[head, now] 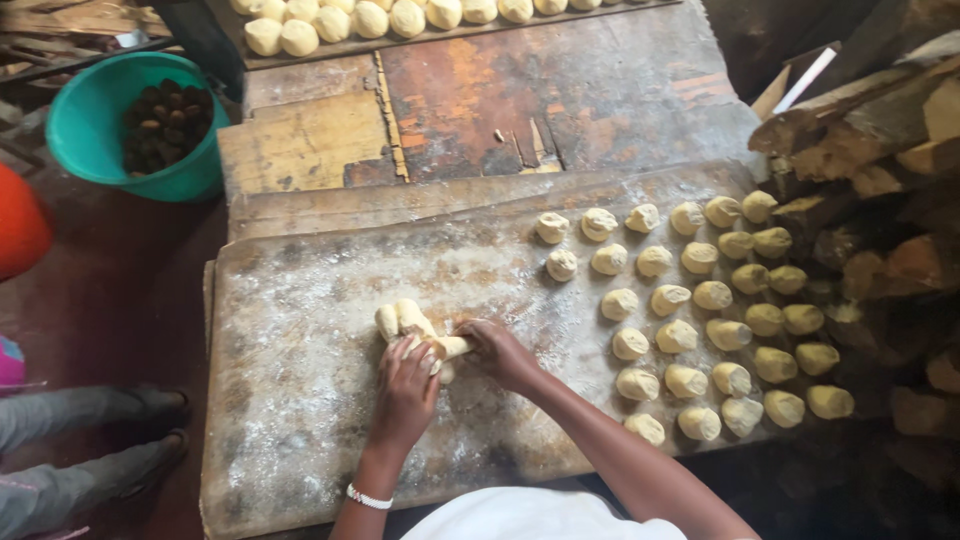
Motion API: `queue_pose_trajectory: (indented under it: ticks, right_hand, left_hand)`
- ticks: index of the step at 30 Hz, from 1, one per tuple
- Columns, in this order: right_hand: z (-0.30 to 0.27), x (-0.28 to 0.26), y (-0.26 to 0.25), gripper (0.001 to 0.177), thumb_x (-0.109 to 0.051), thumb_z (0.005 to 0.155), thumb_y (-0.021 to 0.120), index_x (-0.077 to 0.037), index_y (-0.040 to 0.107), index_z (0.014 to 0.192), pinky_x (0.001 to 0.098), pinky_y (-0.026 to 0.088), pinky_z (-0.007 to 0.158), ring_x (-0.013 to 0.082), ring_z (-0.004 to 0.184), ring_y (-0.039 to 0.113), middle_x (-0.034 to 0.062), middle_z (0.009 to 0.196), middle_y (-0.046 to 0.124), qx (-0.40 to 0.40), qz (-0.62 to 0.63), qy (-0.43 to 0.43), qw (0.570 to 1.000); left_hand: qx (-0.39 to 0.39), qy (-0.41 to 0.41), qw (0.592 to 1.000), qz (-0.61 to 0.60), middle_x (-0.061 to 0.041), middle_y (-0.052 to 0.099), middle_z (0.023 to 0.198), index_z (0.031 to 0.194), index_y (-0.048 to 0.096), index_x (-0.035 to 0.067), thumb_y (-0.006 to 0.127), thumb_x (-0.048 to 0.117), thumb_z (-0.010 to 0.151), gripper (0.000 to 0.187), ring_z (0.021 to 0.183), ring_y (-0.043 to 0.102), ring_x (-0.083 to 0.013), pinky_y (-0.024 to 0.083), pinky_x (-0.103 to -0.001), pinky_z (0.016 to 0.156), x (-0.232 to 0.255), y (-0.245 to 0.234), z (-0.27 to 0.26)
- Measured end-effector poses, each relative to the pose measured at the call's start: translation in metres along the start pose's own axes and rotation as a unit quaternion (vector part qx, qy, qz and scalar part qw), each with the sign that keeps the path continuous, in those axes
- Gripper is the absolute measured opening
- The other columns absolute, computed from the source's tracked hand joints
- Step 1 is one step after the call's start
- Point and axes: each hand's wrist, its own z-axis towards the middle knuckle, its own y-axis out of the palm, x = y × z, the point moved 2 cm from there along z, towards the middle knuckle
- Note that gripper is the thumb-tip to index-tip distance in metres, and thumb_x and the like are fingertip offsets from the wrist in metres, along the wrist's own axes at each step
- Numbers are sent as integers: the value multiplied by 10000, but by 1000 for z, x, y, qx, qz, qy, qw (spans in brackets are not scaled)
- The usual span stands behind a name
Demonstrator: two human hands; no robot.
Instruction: The person portions a large mass of dough into smaller pieces and rolls them into balls by hand on a floured wooden table. The formed dough balls are arranged in rows on the table surface.
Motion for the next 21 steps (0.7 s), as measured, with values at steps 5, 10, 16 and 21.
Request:
queue_pose_trajectory:
  ticks: [5,10,16,21]
  right_hand:
    - [-21,44,-22,442,-194,890,721,-121,631,1316,377,576,1043,235,1235,649,104,1338,667,38,163,190,967]
    - [-52,56,-108,444,-115,812,784,-120,683,1244,377,619,979,273,1176,675,124,1327,650,154,111,222,956]
    - [-53,40,-147,408,-62,871,727,-123,683,1272,355,612,912,258,1055,716,120,1243,704,145,-184,175,956]
    - [-47,44,-145,496,89,801,635,-105,732,1248,386,577,977,276,1073,721,139,1229,725,135,-246,118,953]
  left_hand:
    - [6,12,1000,9,-96,600,1366,1190,662,50,723,156,879,334,1413,438,-294,305,-485,1241,-3,-4,-13]
    - [43,25,999,5,-121,605,1303,1208,637,18,709,205,908,361,1357,475,-285,305,-517,1219,-2,-7,-14]
    - [75,46,996,5,-92,622,1288,1200,635,39,679,158,940,289,1358,494,-271,308,-522,1240,23,5,3]
    - [78,42,996,-26,-77,630,1281,1173,657,30,680,131,930,264,1347,510,-263,304,-523,1242,35,1,7]
